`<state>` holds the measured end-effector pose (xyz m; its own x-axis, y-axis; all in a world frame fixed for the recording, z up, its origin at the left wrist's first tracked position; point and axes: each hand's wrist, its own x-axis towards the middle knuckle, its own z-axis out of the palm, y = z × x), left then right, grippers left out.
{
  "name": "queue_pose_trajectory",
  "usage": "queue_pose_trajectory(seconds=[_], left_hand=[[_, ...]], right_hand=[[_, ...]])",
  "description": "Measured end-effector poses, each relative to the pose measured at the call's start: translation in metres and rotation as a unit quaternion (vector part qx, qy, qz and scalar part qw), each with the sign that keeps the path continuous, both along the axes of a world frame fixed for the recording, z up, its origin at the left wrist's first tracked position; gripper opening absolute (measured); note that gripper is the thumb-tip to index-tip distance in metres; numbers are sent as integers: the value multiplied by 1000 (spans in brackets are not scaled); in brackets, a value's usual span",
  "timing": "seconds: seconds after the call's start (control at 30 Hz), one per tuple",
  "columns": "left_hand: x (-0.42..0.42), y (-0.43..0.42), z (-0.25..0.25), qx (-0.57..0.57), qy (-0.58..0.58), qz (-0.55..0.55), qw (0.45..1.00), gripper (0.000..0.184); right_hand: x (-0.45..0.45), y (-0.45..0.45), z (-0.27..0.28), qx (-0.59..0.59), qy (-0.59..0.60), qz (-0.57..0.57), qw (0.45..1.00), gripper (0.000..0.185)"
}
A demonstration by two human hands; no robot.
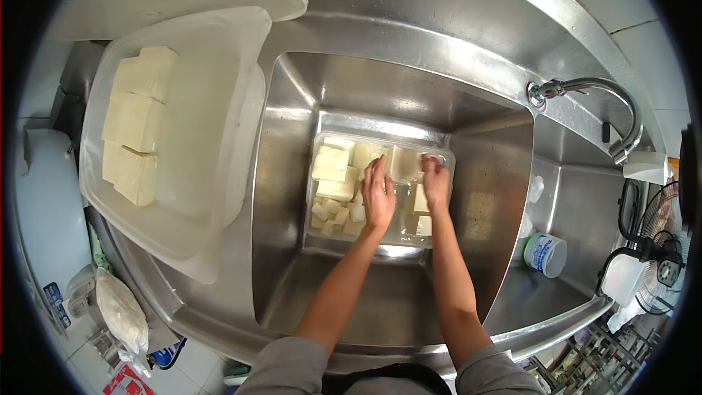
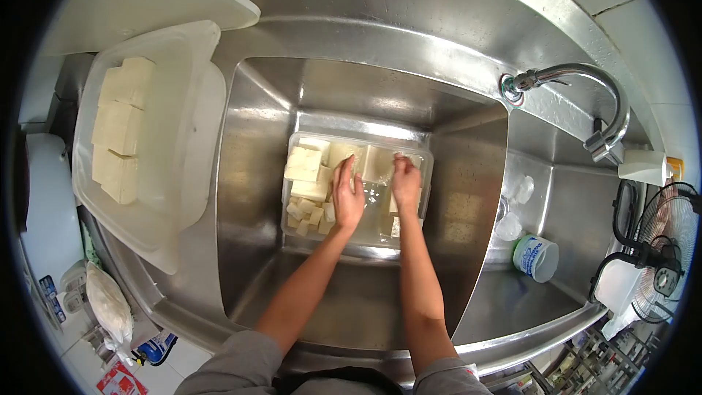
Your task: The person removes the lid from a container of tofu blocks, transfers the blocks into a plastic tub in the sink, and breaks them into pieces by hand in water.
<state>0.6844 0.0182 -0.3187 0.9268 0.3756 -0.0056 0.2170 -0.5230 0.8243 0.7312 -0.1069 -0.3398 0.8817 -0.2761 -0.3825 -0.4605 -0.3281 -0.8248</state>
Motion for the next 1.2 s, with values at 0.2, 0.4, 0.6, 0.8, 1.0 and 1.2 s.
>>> queue_pose_trajectory(seconds=[0.2, 0.4, 0.6, 0.8, 1.0, 1.2], left_hand=[[5, 63, 12, 81, 24, 158, 984, 45], [-5, 94, -11, 77, 191, 156, 966, 46], [-10, 85, -6, 69, 142, 111, 981, 45], [-11, 46, 16, -18, 47, 54, 997, 44], [0, -34, 17, -151, 99, -122, 976, 43], [9, -76, -31, -161, 176, -180, 954, 48]], right_hand=[[-21, 113, -6, 2, 31, 58, 998, 41], [-15, 158, -31, -29, 91, 114, 989, 52], [-20, 164, -22, 42, 102, 93, 990, 66], [-23, 119, 33, 208, 136, -11, 969, 75], [-20, 3, 22, 187, 27, -97, 977, 48], [-6, -50, -20, 121, 6, -96, 988, 44]])
